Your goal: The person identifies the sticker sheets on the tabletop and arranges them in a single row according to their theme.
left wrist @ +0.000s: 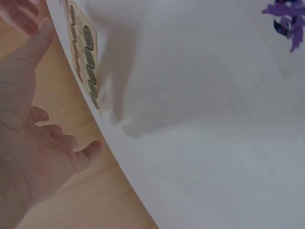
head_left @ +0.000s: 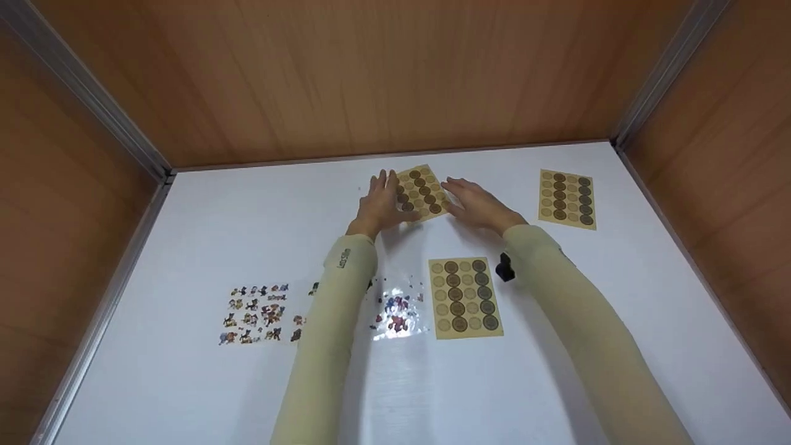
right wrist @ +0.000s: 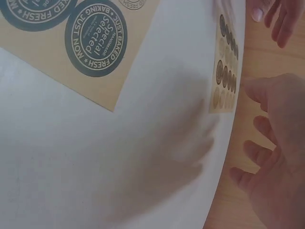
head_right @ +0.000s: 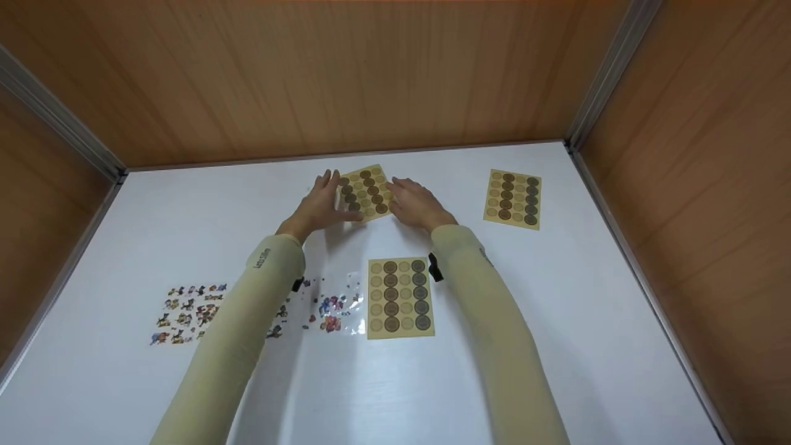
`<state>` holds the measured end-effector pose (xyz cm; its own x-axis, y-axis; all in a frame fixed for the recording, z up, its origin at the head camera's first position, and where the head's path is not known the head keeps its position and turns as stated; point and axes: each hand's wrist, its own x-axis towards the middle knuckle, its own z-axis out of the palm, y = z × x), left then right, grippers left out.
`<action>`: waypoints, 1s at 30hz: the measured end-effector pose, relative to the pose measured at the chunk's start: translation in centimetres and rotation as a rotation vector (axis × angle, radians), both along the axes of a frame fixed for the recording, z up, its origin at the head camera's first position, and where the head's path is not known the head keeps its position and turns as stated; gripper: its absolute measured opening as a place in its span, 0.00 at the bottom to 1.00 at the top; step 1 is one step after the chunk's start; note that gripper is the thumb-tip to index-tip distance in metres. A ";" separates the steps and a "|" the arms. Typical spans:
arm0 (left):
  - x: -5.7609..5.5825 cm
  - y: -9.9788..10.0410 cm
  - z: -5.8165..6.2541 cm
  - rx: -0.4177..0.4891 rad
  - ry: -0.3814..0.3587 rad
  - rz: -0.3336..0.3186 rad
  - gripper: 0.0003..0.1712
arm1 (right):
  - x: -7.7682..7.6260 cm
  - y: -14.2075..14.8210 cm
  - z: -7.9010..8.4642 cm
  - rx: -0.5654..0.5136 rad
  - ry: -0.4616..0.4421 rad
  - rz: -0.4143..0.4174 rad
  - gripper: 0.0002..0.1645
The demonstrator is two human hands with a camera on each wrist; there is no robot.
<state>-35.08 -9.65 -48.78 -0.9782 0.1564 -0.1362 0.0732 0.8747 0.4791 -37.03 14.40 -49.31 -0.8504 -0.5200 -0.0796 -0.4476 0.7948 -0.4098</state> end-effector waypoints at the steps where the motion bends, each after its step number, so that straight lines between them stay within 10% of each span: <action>1: -0.1 -0.1 -0.3 0.004 -0.008 0.014 0.66 | 0.0 -0.2 -0.2 0.007 0.004 0.001 0.36; 30: -0.1 2.5 -2.4 -0.167 -0.111 0.066 0.63 | 0.3 -3.0 -2.0 0.085 -0.194 -0.036 0.38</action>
<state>-35.22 -7.13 -51.14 -0.9631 0.0590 -0.2627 -0.0319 0.9439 0.3287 -36.70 11.38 -51.35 -0.8329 -0.4738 -0.2860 -0.3372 0.8442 -0.4167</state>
